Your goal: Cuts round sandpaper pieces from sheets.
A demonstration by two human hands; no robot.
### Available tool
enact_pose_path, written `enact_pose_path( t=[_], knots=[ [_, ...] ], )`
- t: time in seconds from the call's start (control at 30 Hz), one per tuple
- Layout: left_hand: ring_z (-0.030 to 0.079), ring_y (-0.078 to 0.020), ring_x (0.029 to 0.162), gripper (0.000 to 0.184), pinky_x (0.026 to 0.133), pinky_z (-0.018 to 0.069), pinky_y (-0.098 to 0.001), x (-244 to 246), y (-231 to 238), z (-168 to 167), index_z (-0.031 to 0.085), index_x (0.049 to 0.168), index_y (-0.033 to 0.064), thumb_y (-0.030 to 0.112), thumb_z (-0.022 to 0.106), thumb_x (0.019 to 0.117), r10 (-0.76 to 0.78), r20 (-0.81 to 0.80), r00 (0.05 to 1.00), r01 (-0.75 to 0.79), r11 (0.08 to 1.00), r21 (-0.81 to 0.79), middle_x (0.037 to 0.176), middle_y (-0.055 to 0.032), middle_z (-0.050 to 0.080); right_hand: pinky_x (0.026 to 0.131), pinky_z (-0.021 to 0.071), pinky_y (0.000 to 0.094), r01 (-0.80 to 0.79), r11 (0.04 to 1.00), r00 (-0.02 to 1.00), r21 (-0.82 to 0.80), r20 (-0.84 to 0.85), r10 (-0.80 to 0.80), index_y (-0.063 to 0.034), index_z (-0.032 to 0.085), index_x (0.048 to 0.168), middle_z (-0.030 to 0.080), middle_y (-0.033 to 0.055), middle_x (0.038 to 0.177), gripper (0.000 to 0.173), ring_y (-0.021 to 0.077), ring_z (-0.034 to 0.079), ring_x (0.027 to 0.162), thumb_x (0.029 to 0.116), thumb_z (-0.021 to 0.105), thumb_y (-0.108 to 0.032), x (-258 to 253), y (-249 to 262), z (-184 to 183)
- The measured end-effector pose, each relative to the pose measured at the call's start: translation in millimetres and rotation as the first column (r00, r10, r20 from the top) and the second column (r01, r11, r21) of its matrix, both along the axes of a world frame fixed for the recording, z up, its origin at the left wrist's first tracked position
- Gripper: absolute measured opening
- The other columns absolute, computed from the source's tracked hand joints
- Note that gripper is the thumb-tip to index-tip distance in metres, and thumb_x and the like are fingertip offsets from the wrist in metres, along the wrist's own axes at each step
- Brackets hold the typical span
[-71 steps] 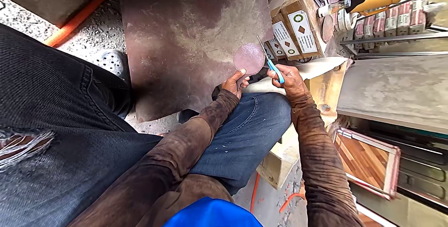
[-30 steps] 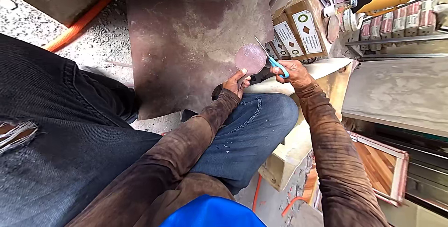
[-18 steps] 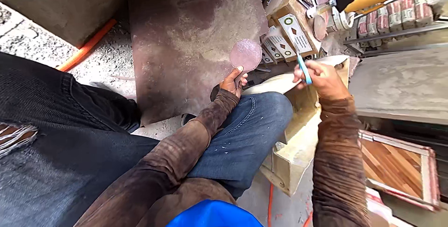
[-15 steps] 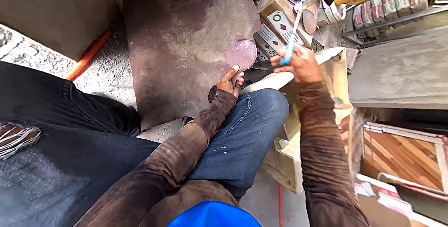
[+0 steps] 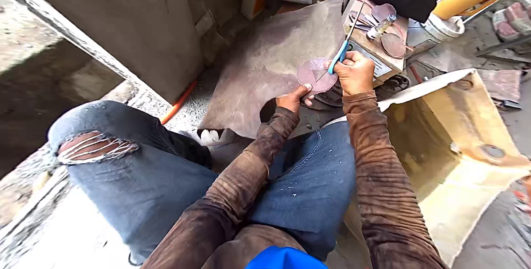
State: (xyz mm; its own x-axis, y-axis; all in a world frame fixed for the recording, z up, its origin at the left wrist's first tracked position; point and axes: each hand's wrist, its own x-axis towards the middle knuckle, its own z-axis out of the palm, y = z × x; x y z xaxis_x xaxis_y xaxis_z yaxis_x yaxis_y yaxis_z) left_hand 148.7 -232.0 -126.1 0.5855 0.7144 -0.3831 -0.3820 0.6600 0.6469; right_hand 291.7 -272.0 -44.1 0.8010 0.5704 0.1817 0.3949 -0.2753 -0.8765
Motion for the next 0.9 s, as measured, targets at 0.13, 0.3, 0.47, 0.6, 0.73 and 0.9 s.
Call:
enact_pose_path(
  t=[0.13, 0.3, 0.47, 0.6, 0.73, 0.9],
  knots=[
    [0.061, -0.0126, 0.052, 0.015, 0.053, 0.0544, -0.0278, -9.0, 54.7, 32.4, 0.072, 0.086, -0.003, 0.01, 0.073, 0.0934, -0.058, -0.009, 0.998, 0.058, 0.949, 0.31, 0.067, -0.0088, 0.069, 0.076, 0.0625, 0.0346, 0.041, 0.974, 0.997, 0.222, -0.066, -0.027, 0.002, 0.065, 0.114, 0.074, 0.0088, 0.092, 0.046, 0.0147, 0.072, 0.082, 0.0746, 0.086, -0.006, -3.7, 23.3, 8.7],
    [0.062, -0.0143, 0.052, 0.011, 0.049, 0.0531, -0.0276, -42.6, 138.4, 36.6, 0.072, 0.09, -0.0045, 0.005, 0.076, 0.0872, -0.126, -0.143, 0.982, 0.18, 0.854, 0.488, 0.07, -0.0109, 0.071, 0.08, 0.0629, 0.0398, 0.183, 0.863, 0.972, 0.471, -0.217, -0.087, 0.0041, 0.063, 0.119, 0.073, 0.0142, 0.1, 0.049, 0.0205, 0.073, 0.089, 0.0787, 0.086, -0.012, -49.3, 71.5, -36.9],
    [0.058, -0.0111, 0.049, 0.01, 0.047, 0.0504, -0.025, -100.9, 163.0, -40.5, 0.07, 0.092, -0.0052, 0.003, 0.073, 0.0891, -0.034, -0.239, 0.97, 0.124, 0.919, 0.374, 0.068, -0.01, 0.069, 0.088, 0.0604, 0.0332, 0.365, 0.798, 0.866, 0.48, -0.491, -0.1, 0.0032, 0.063, 0.123, 0.073, 0.0126, 0.102, 0.051, 0.0162, 0.072, 0.094, 0.0781, 0.087, -0.006, -124.7, 110.9, -121.7],
    [0.055, -0.0106, 0.049, 0.011, 0.05, 0.0512, -0.0254, -118.4, 156.7, -102.2, 0.068, 0.097, -0.0019, 0.007, 0.071, 0.0914, 0.063, -0.205, 0.977, -0.05, 0.996, 0.069, 0.067, -0.0064, 0.064, 0.089, 0.0593, 0.0339, 0.401, 0.83, 0.774, 0.388, -0.628, -0.081, 0.003, 0.063, 0.121, 0.073, 0.0128, 0.102, 0.046, 0.017, 0.071, 0.094, 0.0808, 0.085, -0.006, -145.4, 125.3, -172.0],
    [0.071, -0.0225, 0.083, 0.045, 0.083, 0.0603, -0.0454, -122.0, 99.4, -119.8, 0.057, 0.119, 0.0086, 0.047, 0.035, 0.1096, 0.272, 0.043, 0.961, -0.268, 0.96, -0.084, 0.095, -0.0076, 0.071, 0.086, 0.0601, 0.0399, 0.411, 0.851, 0.681, 0.326, -0.73, -0.05, 0.001, 0.063, 0.122, 0.071, 0.0141, 0.104, 0.046, 0.0212, 0.07, 0.094, 0.0834, 0.085, -0.013, -143.7, 129.1, -198.4],
    [0.057, -0.0215, 0.127, 0.073, 0.104, 0.0489, -0.0426, -94.2, 33.8, -134.9, 0.04, 0.155, 0.0117, 0.063, 0.026, 0.1053, 0.168, -0.014, 0.986, -0.166, 0.982, 0.086, 0.147, -0.0111, 0.055, 0.085, 0.0605, 0.0387, 0.372, 0.864, 0.711, 0.339, -0.702, -0.031, 0.001, 0.064, 0.119, 0.072, 0.0127, 0.101, 0.045, 0.0204, 0.07, 0.093, 0.0811, 0.086, -0.011, -139.1, 131.8, -208.4]
  ],
)
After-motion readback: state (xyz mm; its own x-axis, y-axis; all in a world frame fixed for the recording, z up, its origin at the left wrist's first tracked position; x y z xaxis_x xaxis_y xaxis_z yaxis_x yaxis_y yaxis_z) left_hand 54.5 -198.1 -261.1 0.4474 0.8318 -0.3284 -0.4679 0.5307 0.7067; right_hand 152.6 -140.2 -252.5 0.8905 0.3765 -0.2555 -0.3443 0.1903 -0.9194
